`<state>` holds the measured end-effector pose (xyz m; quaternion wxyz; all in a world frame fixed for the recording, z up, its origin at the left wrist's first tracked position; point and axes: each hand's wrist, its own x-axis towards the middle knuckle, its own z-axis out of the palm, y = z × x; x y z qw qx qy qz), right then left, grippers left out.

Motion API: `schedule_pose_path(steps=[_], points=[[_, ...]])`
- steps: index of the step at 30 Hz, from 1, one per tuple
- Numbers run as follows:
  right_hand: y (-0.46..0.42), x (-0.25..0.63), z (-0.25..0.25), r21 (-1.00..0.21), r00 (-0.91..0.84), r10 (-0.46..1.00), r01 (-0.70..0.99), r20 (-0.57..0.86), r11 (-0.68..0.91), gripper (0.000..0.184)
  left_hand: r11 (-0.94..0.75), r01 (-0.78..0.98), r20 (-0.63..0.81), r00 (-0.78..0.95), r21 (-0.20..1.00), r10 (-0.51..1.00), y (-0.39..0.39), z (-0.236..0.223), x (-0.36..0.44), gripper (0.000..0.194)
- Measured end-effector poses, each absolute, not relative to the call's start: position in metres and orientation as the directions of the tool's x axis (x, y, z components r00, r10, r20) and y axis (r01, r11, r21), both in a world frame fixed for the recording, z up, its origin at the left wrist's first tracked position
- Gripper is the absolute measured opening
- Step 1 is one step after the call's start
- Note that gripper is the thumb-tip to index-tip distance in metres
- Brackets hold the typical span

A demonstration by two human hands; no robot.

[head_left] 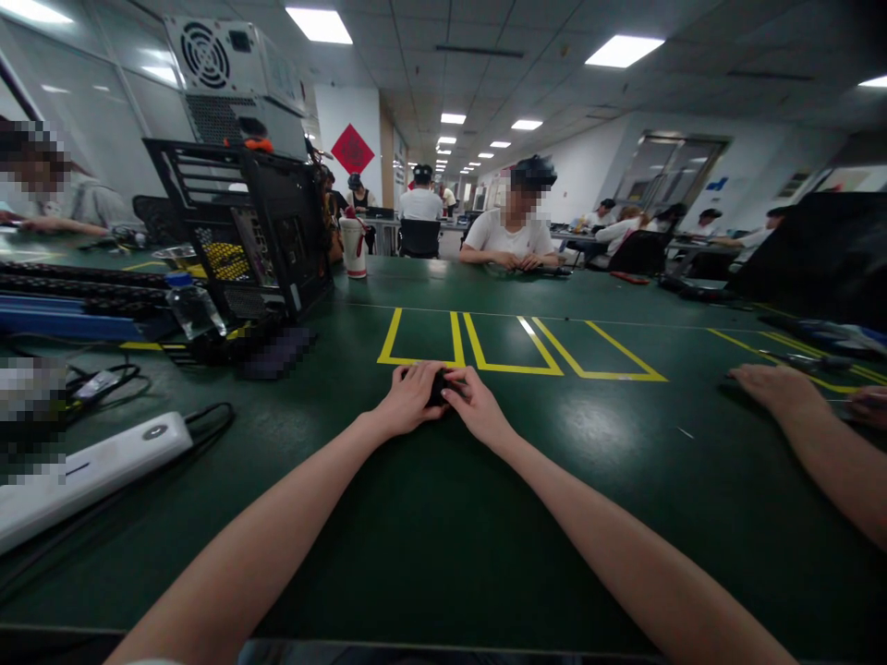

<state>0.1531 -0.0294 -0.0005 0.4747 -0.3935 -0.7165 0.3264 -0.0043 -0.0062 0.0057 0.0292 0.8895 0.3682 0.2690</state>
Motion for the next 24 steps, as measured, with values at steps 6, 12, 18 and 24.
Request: schedule_pose_path(steps=[6,12,18,24], points=[[-0.031,0.154,-0.001,-0.762,-0.195,0.845,0.365,0.498,0.534,0.029,-0.72,0.642,0.448,0.58,0.264,0.681,-0.006,0.007,-0.006,0.055],[-0.022,0.156,-0.006,-0.715,-0.135,0.871,0.518,0.473,0.468,0.032,-0.701,0.653,0.431,0.566,0.286,0.703,-0.006,0.007,-0.007,0.054],[-0.03,0.161,-0.003,-0.728,-0.118,0.93,0.592,0.348,0.347,0.04,-0.617,0.632,0.352,0.507,0.468,0.787,0.007,0.002,-0.011,0.055],[-0.027,0.171,-0.008,-0.687,-0.151,0.933,0.641,0.327,0.344,0.035,-0.502,0.593,0.296,0.415,0.63,0.861,0.017,-0.008,-0.013,0.055]])
